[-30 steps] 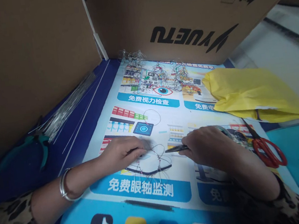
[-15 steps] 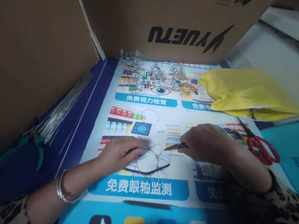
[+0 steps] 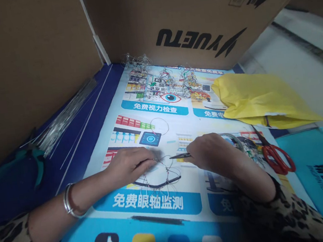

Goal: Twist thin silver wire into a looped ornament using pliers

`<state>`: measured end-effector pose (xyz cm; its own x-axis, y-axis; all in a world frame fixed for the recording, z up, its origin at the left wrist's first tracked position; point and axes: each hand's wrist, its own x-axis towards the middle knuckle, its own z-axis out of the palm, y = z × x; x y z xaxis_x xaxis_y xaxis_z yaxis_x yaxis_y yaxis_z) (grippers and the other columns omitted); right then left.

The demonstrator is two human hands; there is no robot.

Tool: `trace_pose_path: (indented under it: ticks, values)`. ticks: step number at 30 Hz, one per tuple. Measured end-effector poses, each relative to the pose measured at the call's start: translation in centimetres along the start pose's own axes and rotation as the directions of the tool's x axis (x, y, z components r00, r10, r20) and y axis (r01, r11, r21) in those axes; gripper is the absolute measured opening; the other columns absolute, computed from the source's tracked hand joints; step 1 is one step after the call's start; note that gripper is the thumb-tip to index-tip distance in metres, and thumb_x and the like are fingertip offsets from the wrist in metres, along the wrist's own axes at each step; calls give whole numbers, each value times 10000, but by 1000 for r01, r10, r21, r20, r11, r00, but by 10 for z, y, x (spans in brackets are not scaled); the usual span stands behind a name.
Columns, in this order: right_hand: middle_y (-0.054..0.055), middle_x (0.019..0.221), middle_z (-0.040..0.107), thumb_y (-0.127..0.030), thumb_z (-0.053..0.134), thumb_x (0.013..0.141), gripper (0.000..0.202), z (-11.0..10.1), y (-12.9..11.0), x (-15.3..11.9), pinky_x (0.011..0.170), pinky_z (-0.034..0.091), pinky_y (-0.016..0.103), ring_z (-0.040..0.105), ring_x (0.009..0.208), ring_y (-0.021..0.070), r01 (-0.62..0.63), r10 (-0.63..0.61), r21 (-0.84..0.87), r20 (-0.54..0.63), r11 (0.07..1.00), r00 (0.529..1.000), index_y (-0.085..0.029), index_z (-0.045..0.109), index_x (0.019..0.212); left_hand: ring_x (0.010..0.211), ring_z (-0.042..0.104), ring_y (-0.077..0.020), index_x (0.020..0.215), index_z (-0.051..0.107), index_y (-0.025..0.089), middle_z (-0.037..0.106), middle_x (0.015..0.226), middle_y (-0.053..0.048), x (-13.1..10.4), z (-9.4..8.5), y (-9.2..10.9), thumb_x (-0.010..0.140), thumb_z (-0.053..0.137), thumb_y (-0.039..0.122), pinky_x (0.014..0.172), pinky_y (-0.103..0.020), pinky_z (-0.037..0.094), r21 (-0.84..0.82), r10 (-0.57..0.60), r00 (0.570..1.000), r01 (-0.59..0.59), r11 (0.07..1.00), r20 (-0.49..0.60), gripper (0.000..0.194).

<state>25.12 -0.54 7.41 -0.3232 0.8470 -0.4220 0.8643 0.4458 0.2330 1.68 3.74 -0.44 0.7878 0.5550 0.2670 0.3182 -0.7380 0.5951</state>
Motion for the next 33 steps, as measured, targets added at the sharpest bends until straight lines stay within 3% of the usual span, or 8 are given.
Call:
trace_pose_path:
  ticks: [8, 18, 25, 33]
  values:
    - [105, 705, 659, -284, 418, 877, 290, 11, -3, 4, 506, 343, 269, 607, 621, 218, 34, -36, -21, -78, 999, 996, -154, 640, 743, 722, 623, -125, 875, 617, 187, 679, 805, -21, -2, -1, 2, 879, 461, 271, 652, -235, 487, 45, 29, 998, -27, 999, -54, 177]
    - [84, 716, 645, -252, 407, 878, 256, 15, -6, 7, 513, 296, 274, 592, 625, 210, 45, -47, -20, -140, 999, 989, -165, 614, 755, 934, 633, -151, 1107, 575, 232, 655, 1089, -29, -5, -2, 1, 849, 533, 204, 800, -282, 515, 108, 175, 983, -168, 980, -58, 263]
    - [61, 722, 632, -208, 438, 853, 196, 14, -8, 11, 534, 257, 265, 559, 622, 171, 42, -41, 1, -189, 999, 981, -167, 597, 746, 907, 642, -156, 1045, 609, 216, 678, 1018, -38, -4, -4, 4, 845, 533, 191, 809, -293, 522, 115, 212, 973, -201, 973, -95, 216]
    - [43, 708, 614, -170, 489, 809, 121, 16, -12, 18, 530, 202, 282, 536, 632, 178, 35, -33, 1, -325, 999, 945, -183, 578, 728, 801, 629, -139, 920, 619, 174, 675, 863, -48, -5, -4, 3, 841, 524, 178, 719, -262, 526, 202, 224, 954, -184, 962, -199, 124]
